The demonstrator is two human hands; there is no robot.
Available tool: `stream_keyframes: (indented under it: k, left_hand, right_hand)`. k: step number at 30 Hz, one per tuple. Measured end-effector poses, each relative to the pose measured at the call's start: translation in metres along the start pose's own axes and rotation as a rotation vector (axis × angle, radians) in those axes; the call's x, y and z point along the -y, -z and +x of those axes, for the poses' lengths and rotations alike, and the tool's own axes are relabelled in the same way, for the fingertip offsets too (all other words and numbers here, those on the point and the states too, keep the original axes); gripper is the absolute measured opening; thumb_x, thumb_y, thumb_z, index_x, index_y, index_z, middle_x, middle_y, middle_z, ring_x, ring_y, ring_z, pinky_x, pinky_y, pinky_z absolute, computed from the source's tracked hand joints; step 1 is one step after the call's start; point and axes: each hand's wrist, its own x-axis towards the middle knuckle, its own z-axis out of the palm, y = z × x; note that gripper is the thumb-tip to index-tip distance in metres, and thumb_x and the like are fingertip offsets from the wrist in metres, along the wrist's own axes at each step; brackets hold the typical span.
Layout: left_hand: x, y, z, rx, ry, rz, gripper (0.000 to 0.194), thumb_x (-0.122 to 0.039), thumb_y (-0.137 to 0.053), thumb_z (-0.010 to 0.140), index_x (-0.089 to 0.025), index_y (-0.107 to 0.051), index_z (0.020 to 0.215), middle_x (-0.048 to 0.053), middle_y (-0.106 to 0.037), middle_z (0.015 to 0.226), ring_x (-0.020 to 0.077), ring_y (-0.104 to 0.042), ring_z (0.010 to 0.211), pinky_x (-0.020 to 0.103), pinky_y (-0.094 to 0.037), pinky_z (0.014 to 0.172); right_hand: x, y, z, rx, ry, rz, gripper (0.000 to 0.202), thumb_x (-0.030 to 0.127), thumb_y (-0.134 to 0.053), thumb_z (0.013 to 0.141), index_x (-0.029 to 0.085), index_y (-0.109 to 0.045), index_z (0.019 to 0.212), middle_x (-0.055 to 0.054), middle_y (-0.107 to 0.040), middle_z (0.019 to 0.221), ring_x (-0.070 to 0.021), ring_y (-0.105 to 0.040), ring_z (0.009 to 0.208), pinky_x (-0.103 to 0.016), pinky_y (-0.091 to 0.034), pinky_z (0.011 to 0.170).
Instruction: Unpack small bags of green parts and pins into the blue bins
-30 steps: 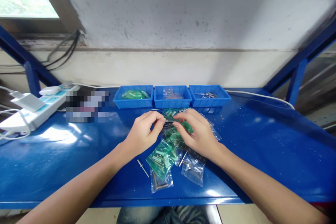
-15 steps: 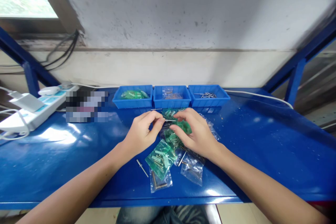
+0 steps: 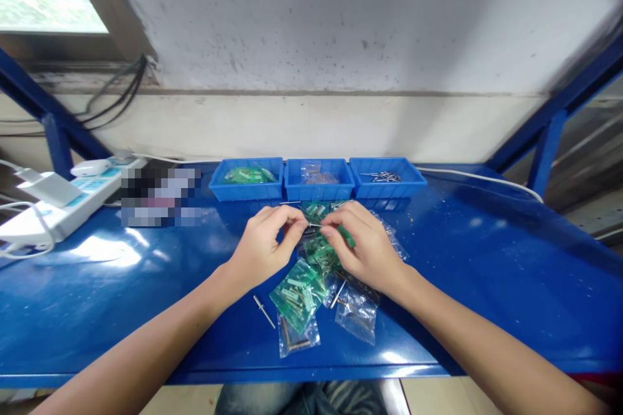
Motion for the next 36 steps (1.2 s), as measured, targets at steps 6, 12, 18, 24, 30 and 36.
stream_keyframes:
  k: [6, 12, 18, 24, 30, 36]
  left_hand:
    - [-0.002, 0.003, 0.000, 0.075, 0.017, -0.058, 0.023, -0.023, -0.041, 0.092, -0.018, -0.055, 0.075, -0.001, -0.062, 0.065, 0.0127, -0.057, 0.063, 0.025, -0.042, 0.066]
    - [0.018, 0.009, 0.010, 0.294, 0.229, 0.173, 0.021, -0.031, -0.040, 0.092, -0.023, -0.056, 0.103, -0.001, -0.064, 0.078, 0.0160, -0.059, 0.070, 0.028, -0.042, 0.067]
    - [0.052, 0.006, 0.006, 0.366, 0.270, 0.327, 0.009, -0.024, -0.054, 0.081, -0.022, -0.062, 0.085, 0.005, -0.060, 0.088, 0.0255, -0.056, 0.086, 0.037, -0.041, 0.073]
    - [0.033, -0.002, 0.007, 0.384, 0.223, 0.211, 0.013, -0.017, -0.044, 0.087, -0.019, -0.055, 0.080, 0.004, -0.061, 0.081, 0.0218, -0.054, 0.082, 0.035, -0.042, 0.073]
    - [0.007, 0.005, 0.009, 0.312, 0.063, 0.063, 0.014, -0.018, -0.039, 0.093, -0.018, -0.052, 0.088, 0.002, -0.058, 0.086, 0.0176, -0.049, 0.084, 0.031, -0.041, 0.078]
    - [0.002, 0.009, 0.007, 0.285, -0.048, -0.029, 0.017, -0.015, -0.036, 0.094, -0.018, -0.053, 0.091, 0.002, -0.058, 0.084, 0.0158, -0.050, 0.085, 0.029, -0.042, 0.077]
  right_hand:
    - [0.008, -0.001, 0.000, -0.016, 0.067, -0.016, 0.007, 0.019, -0.052, 0.087, 0.016, -0.058, 0.090, -0.006, -0.060, 0.080, -0.0167, -0.053, 0.075, -0.031, -0.044, 0.069]
    - [-0.039, 0.029, 0.011, -0.205, 0.008, -0.365, 0.011, 0.023, -0.054, 0.086, 0.017, -0.061, 0.081, -0.005, -0.059, 0.072, -0.0184, -0.052, 0.072, -0.033, -0.043, 0.069]
    - [-0.094, 0.053, 0.006, -0.286, -0.299, -0.681, 0.026, 0.033, -0.059, 0.081, 0.013, -0.063, 0.096, -0.011, -0.063, 0.081, -0.0266, -0.054, 0.080, -0.042, -0.042, 0.078]
    - [-0.024, 0.010, 0.002, -0.056, -0.098, -0.280, 0.024, 0.030, -0.053, 0.086, 0.014, -0.061, 0.102, -0.008, -0.062, 0.083, -0.0231, -0.052, 0.084, -0.037, -0.043, 0.077]
    - [-0.002, -0.013, -0.002, 0.117, 0.056, -0.148, 0.020, 0.021, -0.048, 0.089, 0.014, -0.060, 0.103, -0.009, -0.062, 0.088, -0.0214, -0.051, 0.085, -0.036, -0.043, 0.075]
    - [-0.004, -0.008, 0.000, 0.070, 0.084, -0.108, 0.014, 0.019, -0.047, 0.090, 0.014, -0.060, 0.092, -0.008, -0.061, 0.083, -0.0190, -0.051, 0.079, -0.033, -0.042, 0.072]
